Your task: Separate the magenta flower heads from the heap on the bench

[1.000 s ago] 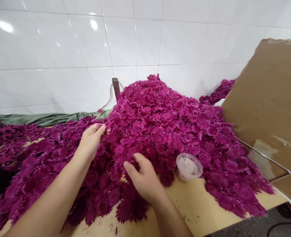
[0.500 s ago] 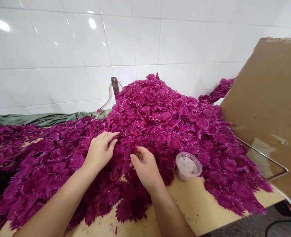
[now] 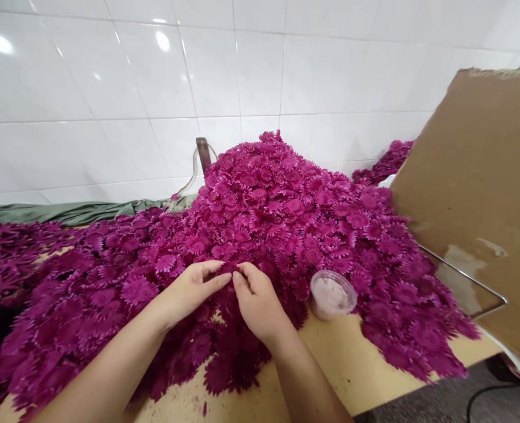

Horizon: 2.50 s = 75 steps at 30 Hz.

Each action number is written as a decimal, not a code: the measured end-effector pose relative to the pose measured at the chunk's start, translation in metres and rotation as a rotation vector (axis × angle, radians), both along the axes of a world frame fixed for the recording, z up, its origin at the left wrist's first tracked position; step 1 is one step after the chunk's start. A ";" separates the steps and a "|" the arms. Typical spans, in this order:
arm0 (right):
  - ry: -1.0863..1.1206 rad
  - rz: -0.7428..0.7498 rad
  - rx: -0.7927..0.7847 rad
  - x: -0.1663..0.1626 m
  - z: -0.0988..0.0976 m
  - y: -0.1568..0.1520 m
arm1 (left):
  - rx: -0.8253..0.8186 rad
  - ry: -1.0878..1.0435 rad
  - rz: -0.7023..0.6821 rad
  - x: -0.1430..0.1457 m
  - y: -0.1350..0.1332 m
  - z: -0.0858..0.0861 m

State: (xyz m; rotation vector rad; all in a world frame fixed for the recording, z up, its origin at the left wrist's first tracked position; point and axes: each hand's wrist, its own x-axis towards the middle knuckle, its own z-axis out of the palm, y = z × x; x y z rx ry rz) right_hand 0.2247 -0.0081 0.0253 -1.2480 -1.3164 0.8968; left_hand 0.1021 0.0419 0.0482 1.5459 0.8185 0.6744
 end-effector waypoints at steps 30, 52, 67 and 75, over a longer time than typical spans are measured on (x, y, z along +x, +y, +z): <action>-0.067 -0.580 0.137 0.035 0.017 0.056 | -0.064 -0.143 0.177 -0.012 -0.030 0.000; -0.124 -0.107 0.086 -0.011 0.016 0.029 | -0.021 -0.102 0.256 -0.015 -0.019 -0.013; -0.467 -0.311 0.256 0.013 0.026 0.036 | -0.072 -0.083 0.307 -0.020 -0.012 -0.018; -0.311 0.092 0.069 -0.019 0.022 0.012 | -0.078 -0.046 0.397 -0.019 -0.013 -0.021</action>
